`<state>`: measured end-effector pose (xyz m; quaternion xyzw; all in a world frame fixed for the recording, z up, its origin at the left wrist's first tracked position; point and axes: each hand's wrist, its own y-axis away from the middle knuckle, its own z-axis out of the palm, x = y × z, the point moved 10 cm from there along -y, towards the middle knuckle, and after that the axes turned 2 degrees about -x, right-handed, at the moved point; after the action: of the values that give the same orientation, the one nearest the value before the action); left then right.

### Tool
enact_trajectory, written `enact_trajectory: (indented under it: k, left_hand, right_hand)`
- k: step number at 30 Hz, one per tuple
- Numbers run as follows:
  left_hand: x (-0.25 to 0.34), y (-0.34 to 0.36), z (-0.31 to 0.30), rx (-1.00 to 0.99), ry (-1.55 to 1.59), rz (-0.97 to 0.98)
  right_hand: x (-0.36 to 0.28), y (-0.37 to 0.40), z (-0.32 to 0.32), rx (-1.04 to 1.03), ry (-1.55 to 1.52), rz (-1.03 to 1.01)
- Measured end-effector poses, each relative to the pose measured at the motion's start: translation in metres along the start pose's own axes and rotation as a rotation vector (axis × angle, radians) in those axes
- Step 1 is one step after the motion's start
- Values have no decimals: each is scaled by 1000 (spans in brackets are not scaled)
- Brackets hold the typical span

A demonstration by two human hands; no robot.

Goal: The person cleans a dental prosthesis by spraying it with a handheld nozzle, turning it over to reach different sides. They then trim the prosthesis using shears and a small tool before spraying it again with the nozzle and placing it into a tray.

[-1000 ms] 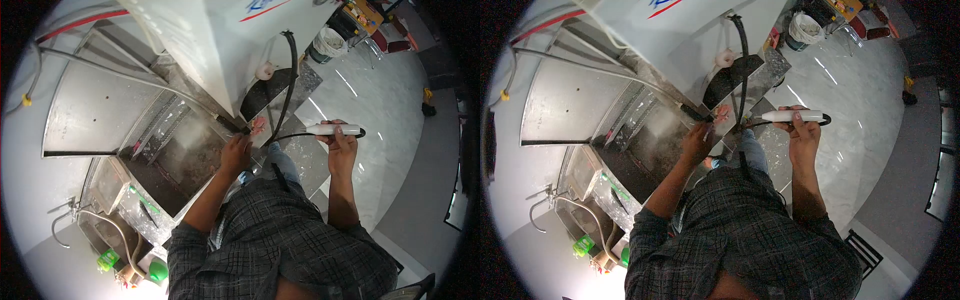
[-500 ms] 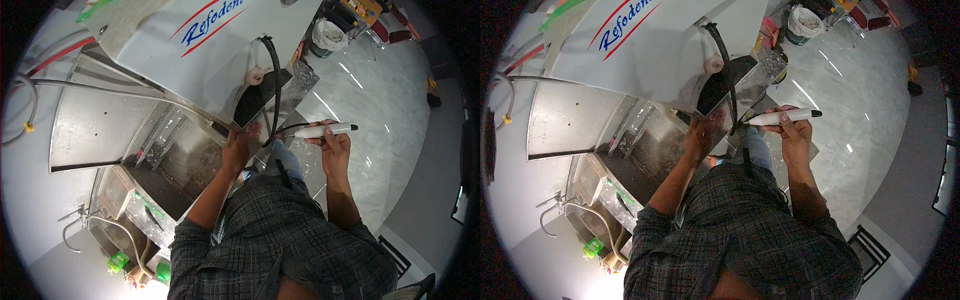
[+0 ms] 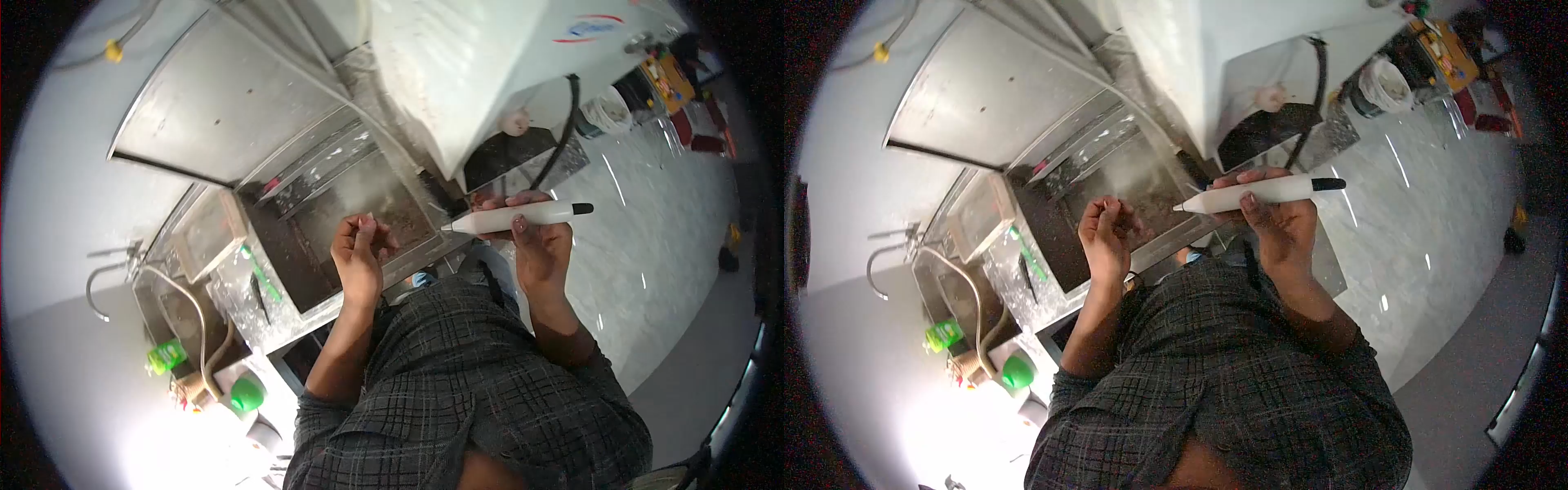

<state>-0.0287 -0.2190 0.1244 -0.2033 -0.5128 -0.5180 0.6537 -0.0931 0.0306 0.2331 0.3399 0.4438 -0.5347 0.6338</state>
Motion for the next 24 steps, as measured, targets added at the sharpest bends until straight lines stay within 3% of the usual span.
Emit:
enact_trajectory:
  k: [3,7,11,19,24]
  left_hand:
    - [26,13,-17,44,-101,109]
    - [46,32,-26,90,33,142]
    - [57,42,-31,4,100,170]
    - [73,48,-26,-29,219,217]
    - [73,51,-24,-14,193,211]
  right_hand:
    - [-2,-7,36,-115,-18,-30]
    - [-6,-9,69,-136,7,-128]
    - [-9,-2,90,-79,30,-194]
    - [-10,6,106,-123,79,-255]
    - [-4,15,116,-182,-49,-229]
